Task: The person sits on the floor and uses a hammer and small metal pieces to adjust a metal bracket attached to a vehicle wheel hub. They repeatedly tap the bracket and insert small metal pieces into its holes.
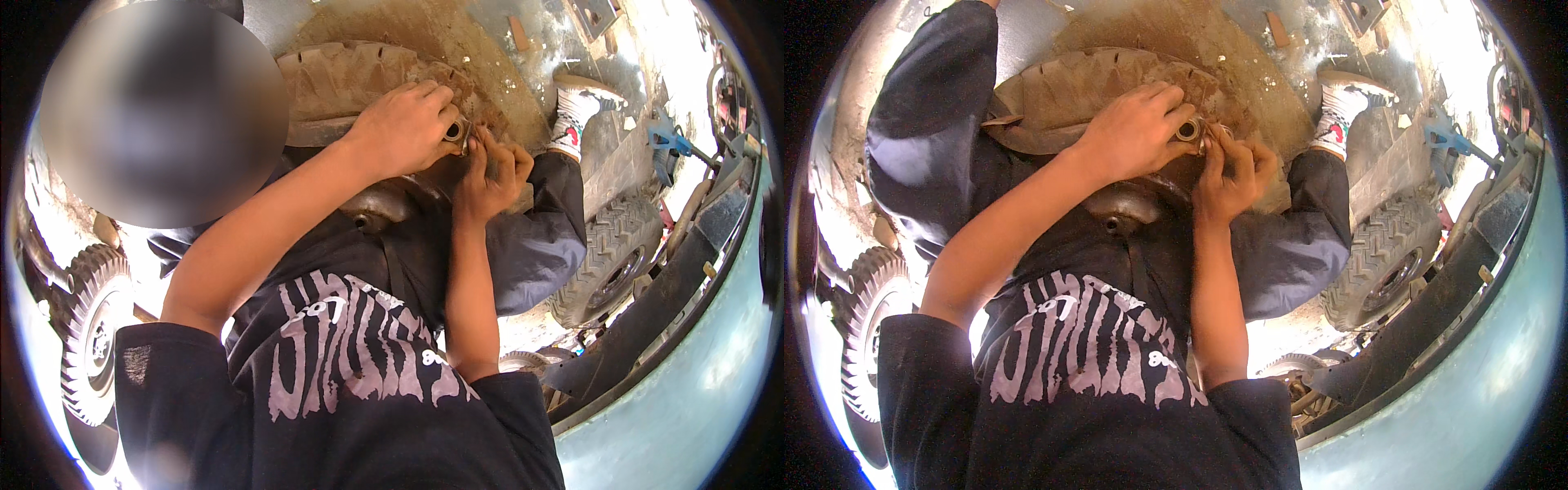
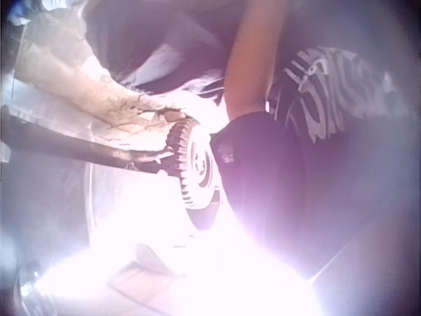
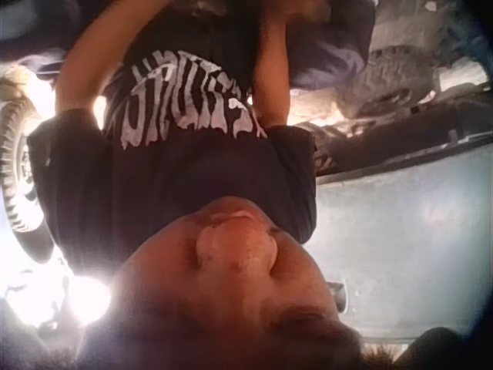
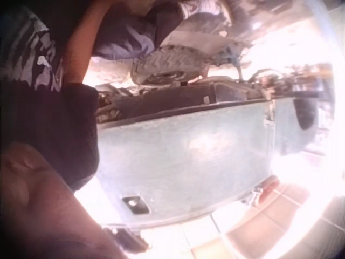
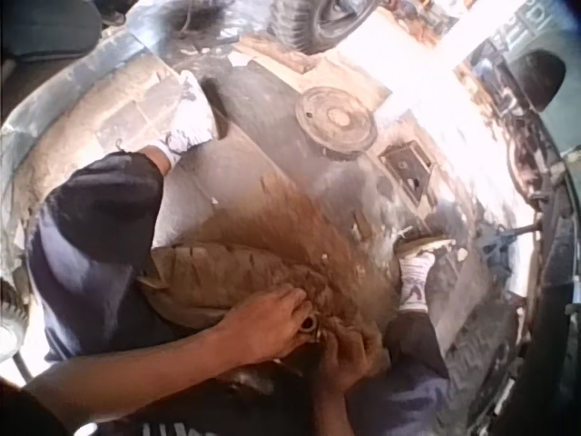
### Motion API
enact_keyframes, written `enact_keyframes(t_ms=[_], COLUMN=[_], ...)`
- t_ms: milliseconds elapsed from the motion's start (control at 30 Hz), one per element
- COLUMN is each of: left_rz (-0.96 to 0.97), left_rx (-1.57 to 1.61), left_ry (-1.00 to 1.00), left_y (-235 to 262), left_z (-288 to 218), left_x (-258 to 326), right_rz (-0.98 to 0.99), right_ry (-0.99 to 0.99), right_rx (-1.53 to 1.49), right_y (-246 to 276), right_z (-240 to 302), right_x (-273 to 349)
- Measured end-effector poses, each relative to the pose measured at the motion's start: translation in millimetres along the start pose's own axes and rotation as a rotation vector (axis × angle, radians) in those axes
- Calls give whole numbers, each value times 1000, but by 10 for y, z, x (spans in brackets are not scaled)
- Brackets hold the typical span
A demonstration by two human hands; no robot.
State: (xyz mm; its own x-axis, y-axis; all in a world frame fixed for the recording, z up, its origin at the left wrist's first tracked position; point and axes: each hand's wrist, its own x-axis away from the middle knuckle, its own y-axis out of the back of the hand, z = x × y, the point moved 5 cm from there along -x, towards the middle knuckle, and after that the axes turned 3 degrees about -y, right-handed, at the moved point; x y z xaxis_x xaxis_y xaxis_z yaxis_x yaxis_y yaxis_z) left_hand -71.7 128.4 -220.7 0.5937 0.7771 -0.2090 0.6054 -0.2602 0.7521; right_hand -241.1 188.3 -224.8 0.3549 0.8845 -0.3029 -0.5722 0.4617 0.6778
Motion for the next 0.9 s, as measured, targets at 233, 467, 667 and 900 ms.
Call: enact_keyframes(t_ms=[233,467,667,900], left_rz=[-12,21,12,9], left_rx=[43,39,57,44], left_ry=[17,14,21,-7], left_y=[33,0,-8,-5], left_z=[13,22,53,58], left_x=[-1,-13,-13,-20], right_rz=[68,97,107,102], right_ry=[-32,0,-40,-31], right_rx=[54,1,-35,3], right_y=[65,13,69,-10], right_z=[-1,139,13,96], right_x=[-11,-215,-55,-154])
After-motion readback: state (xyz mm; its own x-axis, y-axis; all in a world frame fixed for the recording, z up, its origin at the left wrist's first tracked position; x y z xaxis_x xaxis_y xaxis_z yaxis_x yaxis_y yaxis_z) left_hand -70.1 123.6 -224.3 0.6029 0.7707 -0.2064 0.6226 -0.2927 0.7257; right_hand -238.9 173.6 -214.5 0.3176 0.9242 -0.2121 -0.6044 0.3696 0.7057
